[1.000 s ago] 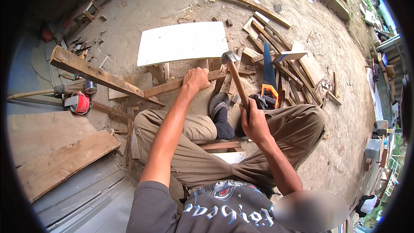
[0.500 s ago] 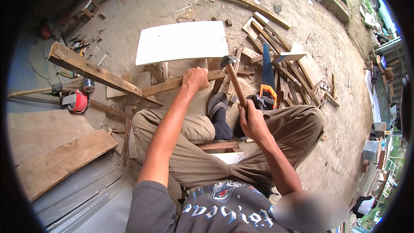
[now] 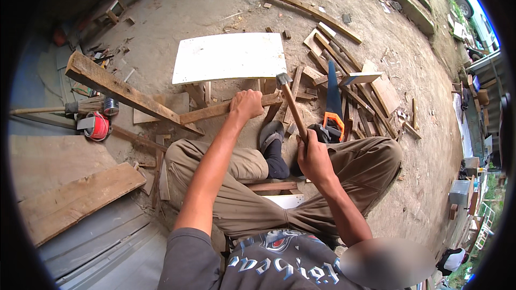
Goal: The person assembles a wooden frame by hammering nails into joints and aligning pieces. They use a hammer and a hand saw to join and trim wooden components on a small white workbench.
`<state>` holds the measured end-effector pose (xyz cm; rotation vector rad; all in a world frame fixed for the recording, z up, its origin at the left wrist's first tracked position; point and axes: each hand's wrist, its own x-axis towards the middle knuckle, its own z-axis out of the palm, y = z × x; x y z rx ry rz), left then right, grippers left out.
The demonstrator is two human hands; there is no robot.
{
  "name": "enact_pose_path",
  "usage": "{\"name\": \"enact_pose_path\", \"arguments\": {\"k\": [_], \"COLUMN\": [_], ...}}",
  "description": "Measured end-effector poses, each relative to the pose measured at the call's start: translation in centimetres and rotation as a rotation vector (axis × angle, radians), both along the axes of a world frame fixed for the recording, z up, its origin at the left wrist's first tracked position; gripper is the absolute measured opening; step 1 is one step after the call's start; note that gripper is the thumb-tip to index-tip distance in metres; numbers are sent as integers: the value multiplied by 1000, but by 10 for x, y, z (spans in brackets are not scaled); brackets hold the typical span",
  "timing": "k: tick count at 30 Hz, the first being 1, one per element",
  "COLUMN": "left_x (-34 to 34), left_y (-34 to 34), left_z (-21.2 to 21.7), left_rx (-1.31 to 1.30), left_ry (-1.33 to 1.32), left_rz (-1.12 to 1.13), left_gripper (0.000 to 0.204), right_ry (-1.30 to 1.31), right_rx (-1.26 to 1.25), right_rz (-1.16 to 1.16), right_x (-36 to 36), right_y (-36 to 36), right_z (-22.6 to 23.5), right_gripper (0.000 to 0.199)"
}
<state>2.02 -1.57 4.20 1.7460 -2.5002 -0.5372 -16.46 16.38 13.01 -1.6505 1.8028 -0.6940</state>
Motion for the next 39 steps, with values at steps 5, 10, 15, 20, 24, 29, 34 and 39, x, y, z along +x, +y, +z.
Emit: {"name": "enact_pose_path", "arguments": {"k": [5,10,15,20,24,29,34,39], "left_x": [0,0,0,2,0,0,0,-2], "left_y": [-1,1,-3,-3,-1,3,2,-2], "left_z": [-2,-4,-1,-8,-4,-3,-4,1], "left_rx": [21,-17,34,61,72,82,81,52], "left_ry": [-19,4,-14,-27,-10,-32,-35,-34], "left_rz": [12,5,1,13,11,42,42,22], "left_gripper": [21,20,21,20,21,25,26,24], "right_ry": [-181,-170,-72,-136,-91,-203,-193,-52], "right_rx": [-281,-285,-38,-21,32,-228,-266,3], "right_rz": [-26,-51,-26,-59,-60,-62,-49,-34], "right_x": [14,15,4,13,10,13,18,-5], "right_y": [-10,-7,11,3,4,3,1,14], "right_z": [43,9,-22,1,-11,24,22,-23], "right_gripper": [23,16,19,18,18,14,15,18]}}
